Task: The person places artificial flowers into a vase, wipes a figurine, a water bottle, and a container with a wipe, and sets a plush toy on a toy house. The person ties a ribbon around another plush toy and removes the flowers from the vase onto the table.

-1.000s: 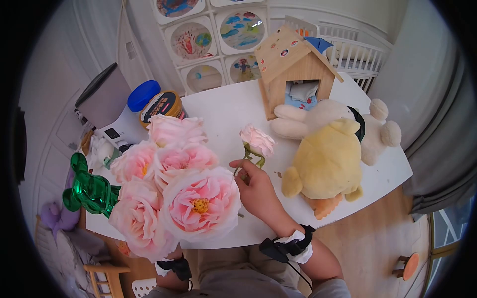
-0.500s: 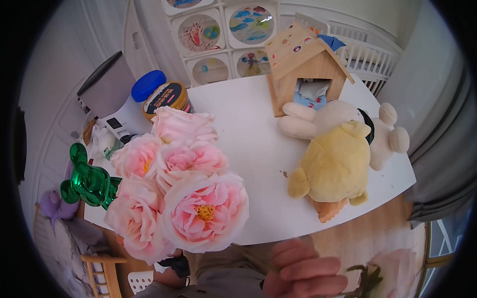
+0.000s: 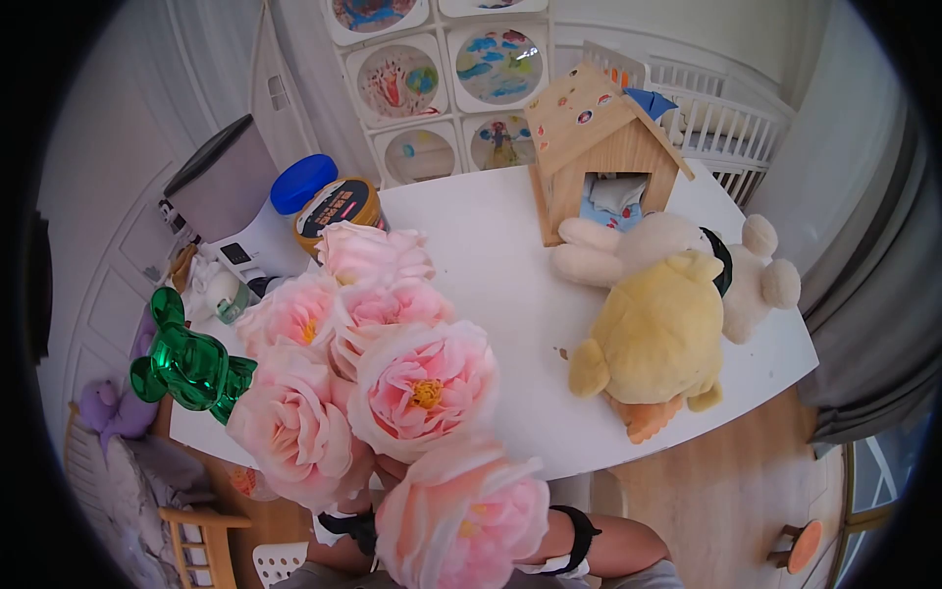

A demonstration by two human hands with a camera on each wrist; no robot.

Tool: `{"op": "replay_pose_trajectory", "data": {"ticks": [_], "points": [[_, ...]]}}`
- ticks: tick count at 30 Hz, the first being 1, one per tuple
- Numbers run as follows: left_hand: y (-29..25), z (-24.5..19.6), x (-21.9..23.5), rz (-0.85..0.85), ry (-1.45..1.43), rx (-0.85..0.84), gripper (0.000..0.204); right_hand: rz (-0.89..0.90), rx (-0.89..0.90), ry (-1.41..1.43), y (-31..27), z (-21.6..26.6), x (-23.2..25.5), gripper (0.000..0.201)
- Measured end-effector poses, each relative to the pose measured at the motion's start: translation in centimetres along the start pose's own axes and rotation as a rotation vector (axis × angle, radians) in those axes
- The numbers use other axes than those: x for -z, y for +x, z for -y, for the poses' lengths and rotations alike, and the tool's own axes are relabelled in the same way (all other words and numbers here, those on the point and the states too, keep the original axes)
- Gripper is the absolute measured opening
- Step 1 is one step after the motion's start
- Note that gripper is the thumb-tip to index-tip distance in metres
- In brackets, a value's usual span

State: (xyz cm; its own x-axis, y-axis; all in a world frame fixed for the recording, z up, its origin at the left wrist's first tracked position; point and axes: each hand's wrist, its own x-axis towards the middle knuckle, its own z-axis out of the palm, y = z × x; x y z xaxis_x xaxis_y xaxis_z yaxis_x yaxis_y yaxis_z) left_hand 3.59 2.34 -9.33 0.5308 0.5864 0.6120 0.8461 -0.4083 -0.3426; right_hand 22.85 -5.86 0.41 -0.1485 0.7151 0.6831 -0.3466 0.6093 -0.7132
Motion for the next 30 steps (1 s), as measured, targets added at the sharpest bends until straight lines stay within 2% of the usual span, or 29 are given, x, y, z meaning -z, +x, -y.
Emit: {"op": "replay_pose_trajectory", "data": {"ticks": [10, 11, 13, 30], "points": [[-0.1, 0.2, -0.3, 0.004, -0.055, 0.027, 0.024, 0.086, -0.461, 0.377, -1.2, -3.6, -0.1, 0.047], [-0.2, 0.1, -0.4, 0.007, -0.062, 0.031, 0.024, 0.095, -0.510, 0.415, -0.8, -2.7, -1.2, 0.047], [-0.4, 0.1, -0.4, 0.011, -0.073, 0.039, 0.024, 0.094, -0.513, 0.408, -0.8, -3.9, -0.3, 0.047], [-0.6, 0.1, -0.7, 0.025, -0.168, 0.075, 0.026, 0.061, -0.494, 0.260, 2.3, -2.2, -0.7, 0.049]]}}
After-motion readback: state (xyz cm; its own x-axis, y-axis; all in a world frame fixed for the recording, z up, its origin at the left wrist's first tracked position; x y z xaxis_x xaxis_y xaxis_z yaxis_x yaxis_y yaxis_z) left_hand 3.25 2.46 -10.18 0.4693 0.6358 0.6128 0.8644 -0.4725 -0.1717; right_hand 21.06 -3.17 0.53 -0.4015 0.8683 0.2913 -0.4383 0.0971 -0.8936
